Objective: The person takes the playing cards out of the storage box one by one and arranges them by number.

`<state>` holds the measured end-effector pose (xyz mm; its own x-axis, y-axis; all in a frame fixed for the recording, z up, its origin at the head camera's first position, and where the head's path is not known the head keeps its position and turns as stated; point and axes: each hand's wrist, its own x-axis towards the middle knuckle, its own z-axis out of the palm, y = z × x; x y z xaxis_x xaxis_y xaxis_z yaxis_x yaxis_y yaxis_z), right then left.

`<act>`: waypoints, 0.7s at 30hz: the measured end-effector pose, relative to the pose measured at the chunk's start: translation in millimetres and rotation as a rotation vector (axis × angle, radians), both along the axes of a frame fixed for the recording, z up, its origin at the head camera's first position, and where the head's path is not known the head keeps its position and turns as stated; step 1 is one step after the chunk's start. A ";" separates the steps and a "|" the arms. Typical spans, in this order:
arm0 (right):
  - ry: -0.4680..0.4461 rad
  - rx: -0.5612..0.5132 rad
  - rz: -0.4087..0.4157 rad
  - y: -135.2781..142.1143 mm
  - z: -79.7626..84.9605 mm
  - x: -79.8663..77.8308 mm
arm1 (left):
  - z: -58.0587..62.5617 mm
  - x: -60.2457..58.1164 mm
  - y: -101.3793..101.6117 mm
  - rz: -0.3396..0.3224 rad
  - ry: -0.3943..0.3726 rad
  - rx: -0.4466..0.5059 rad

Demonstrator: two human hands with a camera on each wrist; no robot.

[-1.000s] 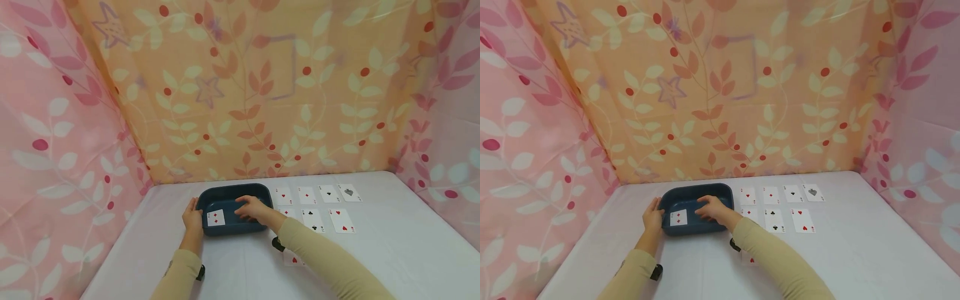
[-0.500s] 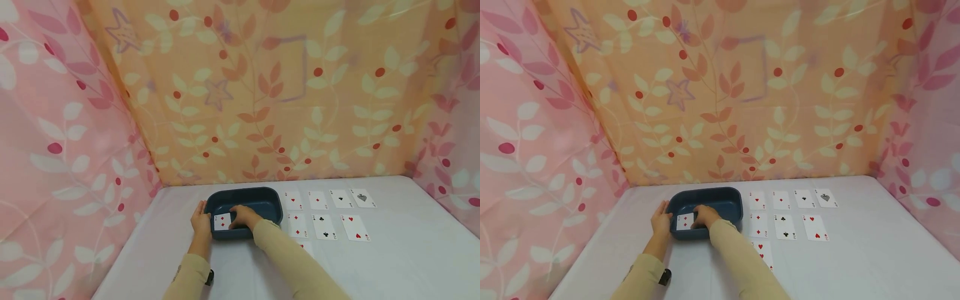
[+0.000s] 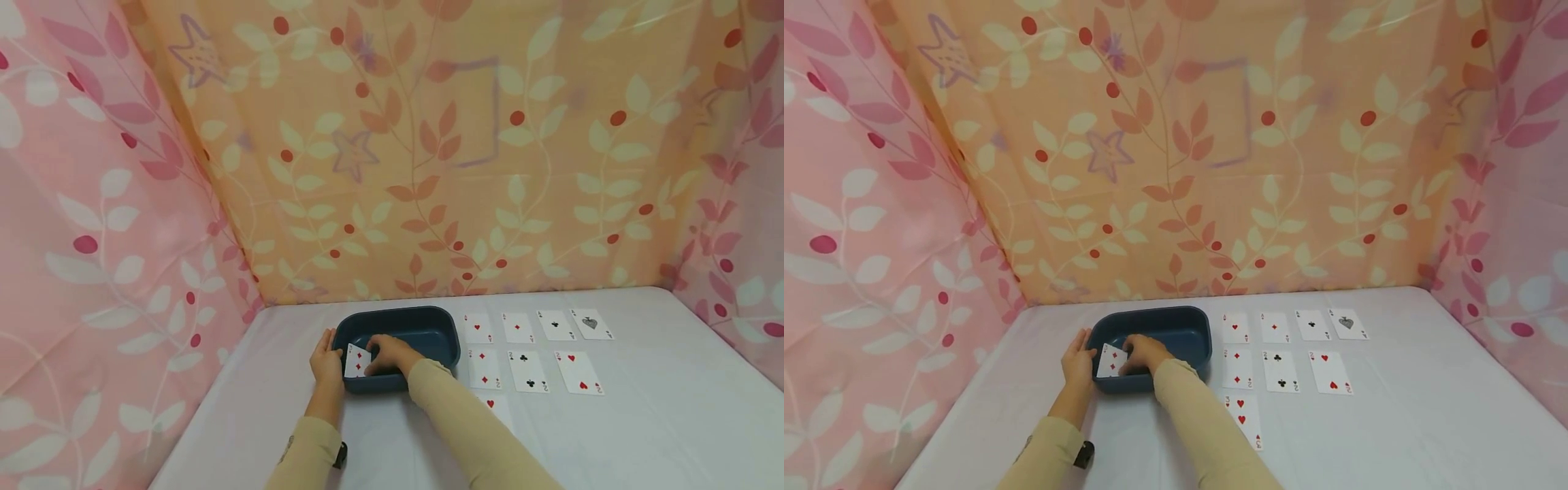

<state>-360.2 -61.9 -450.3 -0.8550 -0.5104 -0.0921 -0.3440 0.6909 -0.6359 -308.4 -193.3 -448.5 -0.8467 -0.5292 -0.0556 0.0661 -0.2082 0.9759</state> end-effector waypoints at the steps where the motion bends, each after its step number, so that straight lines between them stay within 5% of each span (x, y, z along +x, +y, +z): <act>1: -0.005 -0.026 0.008 0.5 0.0 -0.4 | -0.3 -0.2 -0.1 0.002 0.000 0.002; 6: -0.054 -0.188 0.000 3.9 -2.1 -2.8 | -0.7 -0.4 0.6 0.009 -0.009 0.030; 14: -0.226 -0.500 -0.120 7.6 -8.5 -7.5 | -2.3 -1.1 -1.1 0.006 -0.026 0.025; 21: -0.332 -0.657 -0.167 20.4 3.0 -1.9 | -2.0 -1.0 0.9 0.018 -0.016 0.022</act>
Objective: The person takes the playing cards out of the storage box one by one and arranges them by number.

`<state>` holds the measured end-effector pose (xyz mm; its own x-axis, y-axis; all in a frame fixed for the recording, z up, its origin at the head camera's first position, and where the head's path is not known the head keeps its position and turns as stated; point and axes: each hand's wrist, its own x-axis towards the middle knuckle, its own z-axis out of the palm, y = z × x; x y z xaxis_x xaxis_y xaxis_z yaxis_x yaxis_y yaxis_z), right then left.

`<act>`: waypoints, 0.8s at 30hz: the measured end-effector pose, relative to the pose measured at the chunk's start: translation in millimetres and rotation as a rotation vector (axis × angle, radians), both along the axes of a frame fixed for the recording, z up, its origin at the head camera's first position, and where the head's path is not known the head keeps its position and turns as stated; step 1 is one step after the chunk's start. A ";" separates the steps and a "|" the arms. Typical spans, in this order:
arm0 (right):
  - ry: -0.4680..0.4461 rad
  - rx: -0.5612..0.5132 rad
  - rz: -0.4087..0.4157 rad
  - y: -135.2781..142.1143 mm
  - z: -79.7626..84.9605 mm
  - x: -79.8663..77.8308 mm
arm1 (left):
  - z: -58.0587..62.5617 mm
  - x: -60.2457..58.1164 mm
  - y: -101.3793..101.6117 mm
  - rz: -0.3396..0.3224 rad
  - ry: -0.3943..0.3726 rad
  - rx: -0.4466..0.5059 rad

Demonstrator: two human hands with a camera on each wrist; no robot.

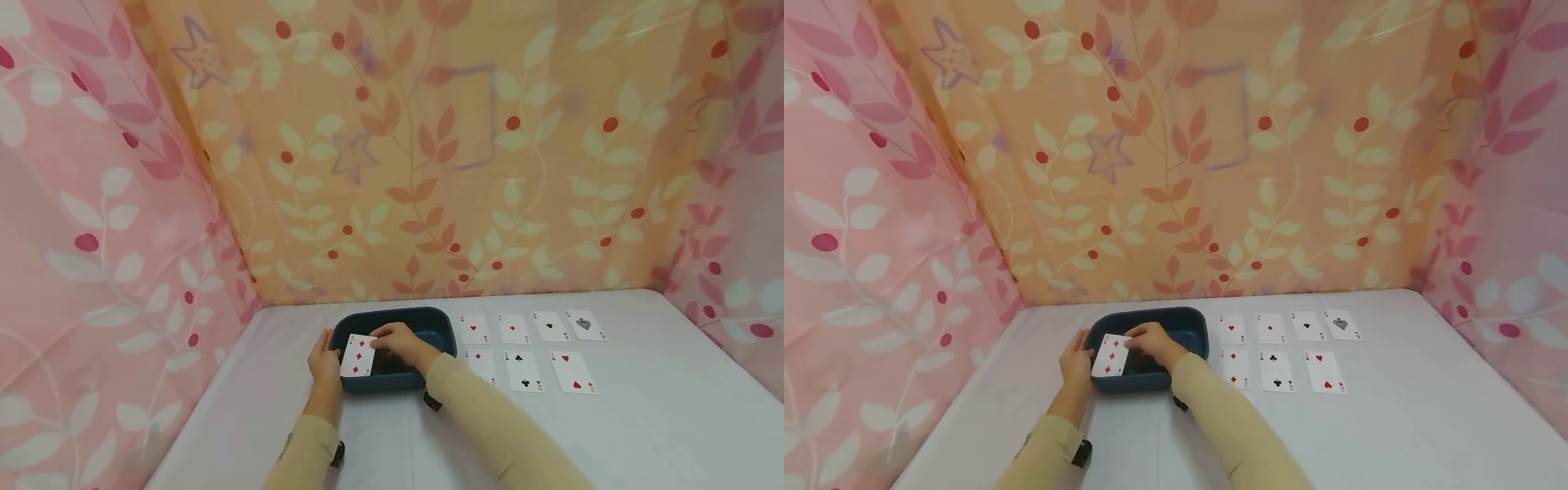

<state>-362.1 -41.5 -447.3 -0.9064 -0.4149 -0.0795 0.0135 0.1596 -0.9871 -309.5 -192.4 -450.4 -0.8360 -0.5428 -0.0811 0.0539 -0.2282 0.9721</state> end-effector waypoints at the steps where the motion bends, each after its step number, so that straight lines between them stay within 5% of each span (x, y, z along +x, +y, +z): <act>1: -0.006 -0.025 0.004 3.7 2.4 0.8 | 0.2 0.6 0.3 0.000 0.003 -0.005; 7: -0.049 -0.117 0.020 30.6 23.1 5.5 | 2.9 3.5 0.9 0.003 0.034 -0.024; 13: -0.061 -0.096 -0.020 55.1 37.5 7.3 | 5.1 2.9 -3.2 -0.011 0.053 -0.007; 24: -0.019 0.009 -0.055 101.0 54.6 19.9 | 9.4 3.1 -19.8 -0.153 0.010 -0.006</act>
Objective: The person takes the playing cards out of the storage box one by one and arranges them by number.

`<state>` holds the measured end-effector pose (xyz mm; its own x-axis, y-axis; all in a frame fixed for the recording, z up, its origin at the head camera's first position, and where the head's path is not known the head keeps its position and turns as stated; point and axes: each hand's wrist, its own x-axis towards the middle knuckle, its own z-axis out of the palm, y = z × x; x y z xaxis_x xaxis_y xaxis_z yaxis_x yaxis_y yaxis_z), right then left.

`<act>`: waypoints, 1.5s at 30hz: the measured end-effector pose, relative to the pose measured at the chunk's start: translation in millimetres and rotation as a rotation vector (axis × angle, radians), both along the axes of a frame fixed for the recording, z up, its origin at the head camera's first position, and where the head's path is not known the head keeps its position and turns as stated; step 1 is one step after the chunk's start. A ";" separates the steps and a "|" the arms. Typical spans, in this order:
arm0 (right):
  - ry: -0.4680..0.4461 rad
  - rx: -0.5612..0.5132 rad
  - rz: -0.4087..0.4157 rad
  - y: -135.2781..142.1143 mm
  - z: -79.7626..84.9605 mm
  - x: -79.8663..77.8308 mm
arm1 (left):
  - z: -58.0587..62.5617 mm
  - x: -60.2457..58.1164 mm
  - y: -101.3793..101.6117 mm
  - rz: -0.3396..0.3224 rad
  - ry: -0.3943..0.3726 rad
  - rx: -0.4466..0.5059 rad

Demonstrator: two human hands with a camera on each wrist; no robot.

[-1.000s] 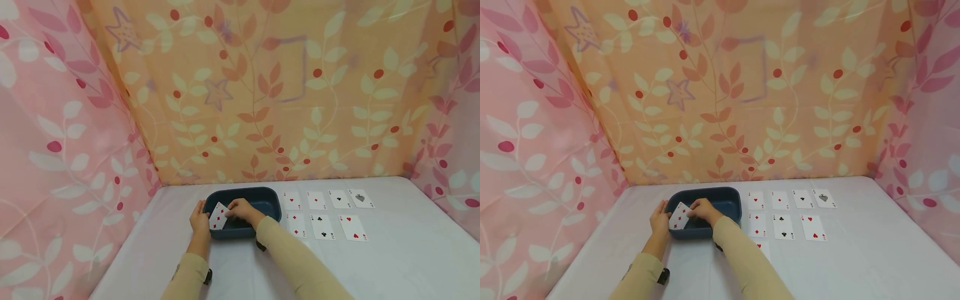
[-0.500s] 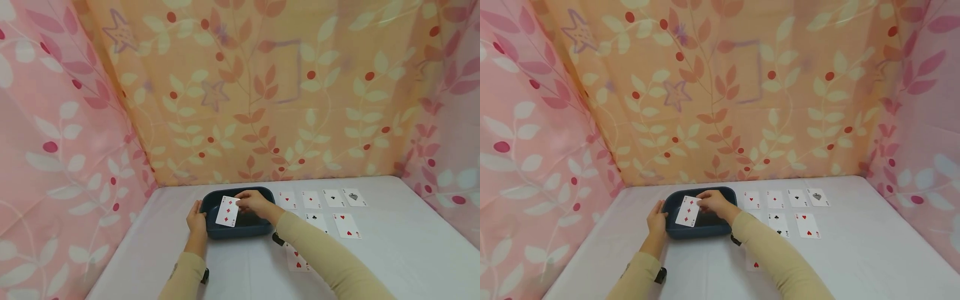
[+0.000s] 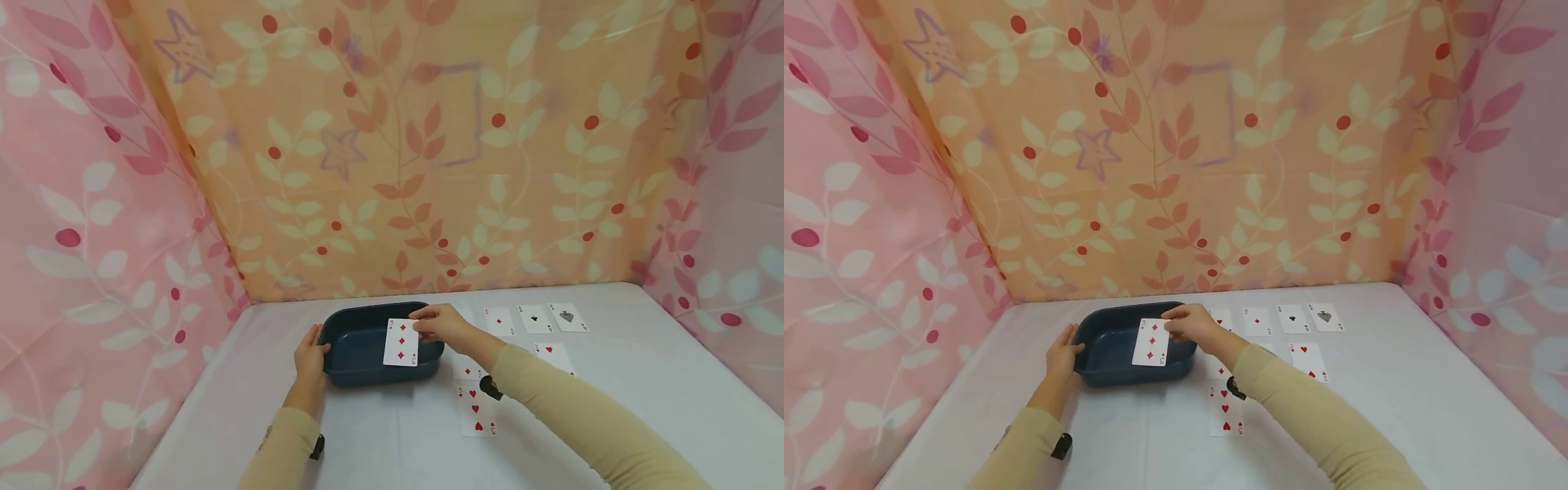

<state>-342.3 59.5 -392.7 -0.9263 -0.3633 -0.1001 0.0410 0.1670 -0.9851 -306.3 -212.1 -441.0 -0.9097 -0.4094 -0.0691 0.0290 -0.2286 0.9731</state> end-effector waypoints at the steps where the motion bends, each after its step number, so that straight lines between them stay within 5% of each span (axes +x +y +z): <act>1: 0.005 0.011 -0.004 4.5 0.1 1.4 | -0.4 0.6 -2.1 -0.020 0.000 -0.013; 9: 0.024 0.069 -0.042 37.9 -1.0 11.2 | 2.7 3.3 -20.6 -0.208 -0.025 -0.155; 14: 0.039 0.079 -0.045 58.7 2.1 16.2 | 6.2 1.4 -28.7 -0.264 -0.081 -0.193; 45: 0.032 0.088 -0.015 135.9 -3.5 49.2 | 2.5 17.9 -32.8 -0.272 -0.079 -0.140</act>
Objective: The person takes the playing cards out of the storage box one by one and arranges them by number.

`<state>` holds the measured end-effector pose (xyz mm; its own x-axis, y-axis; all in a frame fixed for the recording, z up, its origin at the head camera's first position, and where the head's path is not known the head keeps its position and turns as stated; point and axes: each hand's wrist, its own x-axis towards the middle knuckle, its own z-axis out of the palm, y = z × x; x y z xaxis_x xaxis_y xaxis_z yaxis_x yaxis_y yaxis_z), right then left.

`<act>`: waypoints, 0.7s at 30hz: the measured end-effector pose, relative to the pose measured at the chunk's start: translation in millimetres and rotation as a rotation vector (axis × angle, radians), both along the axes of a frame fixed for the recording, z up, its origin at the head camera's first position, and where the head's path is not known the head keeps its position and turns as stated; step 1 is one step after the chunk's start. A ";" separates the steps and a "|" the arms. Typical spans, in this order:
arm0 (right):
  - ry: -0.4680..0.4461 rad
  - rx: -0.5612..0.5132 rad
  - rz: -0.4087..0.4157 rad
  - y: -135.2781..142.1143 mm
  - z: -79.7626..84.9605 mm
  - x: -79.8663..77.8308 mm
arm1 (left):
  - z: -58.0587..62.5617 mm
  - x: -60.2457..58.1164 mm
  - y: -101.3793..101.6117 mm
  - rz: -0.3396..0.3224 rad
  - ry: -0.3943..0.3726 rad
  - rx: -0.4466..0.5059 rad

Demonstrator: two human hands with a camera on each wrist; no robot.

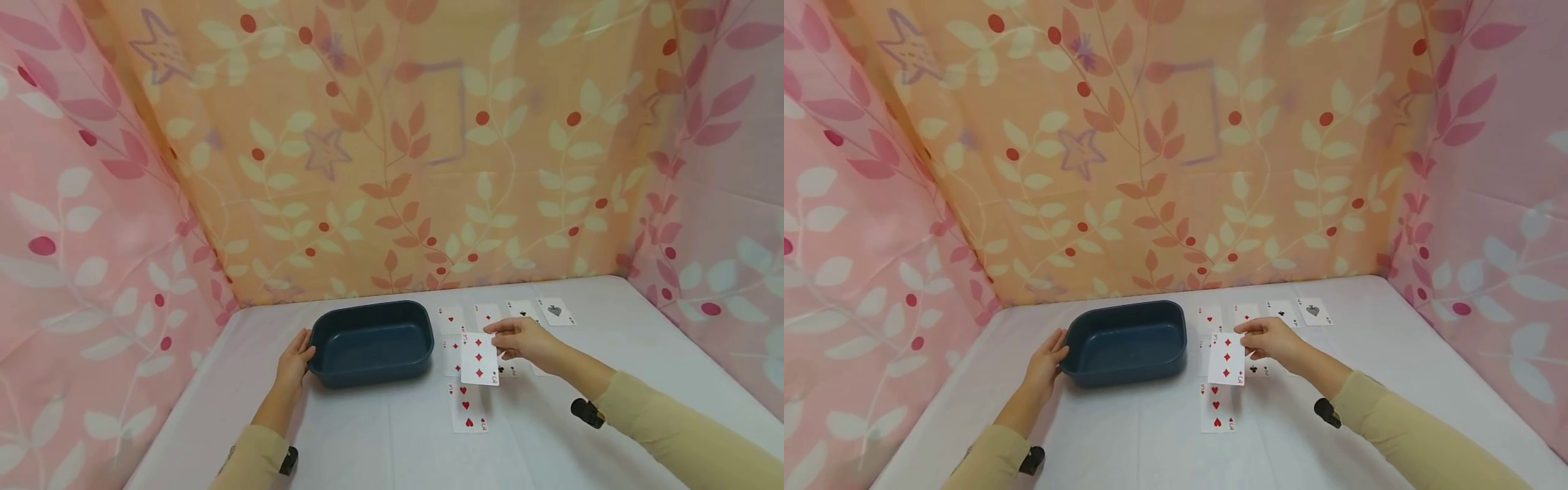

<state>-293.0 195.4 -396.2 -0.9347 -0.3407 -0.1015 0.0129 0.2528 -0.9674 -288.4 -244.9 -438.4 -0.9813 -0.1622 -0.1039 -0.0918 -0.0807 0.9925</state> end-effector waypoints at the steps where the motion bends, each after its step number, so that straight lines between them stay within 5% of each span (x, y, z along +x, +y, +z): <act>1: -0.002 0.002 0.004 2.3 -0.9 0.9 | 0.5 0.2 -0.1 0.001 -0.001 -0.002; 21: -0.025 0.056 0.014 30.7 -24.6 21.3 | 2.8 1.2 1.8 0.007 -0.018 0.018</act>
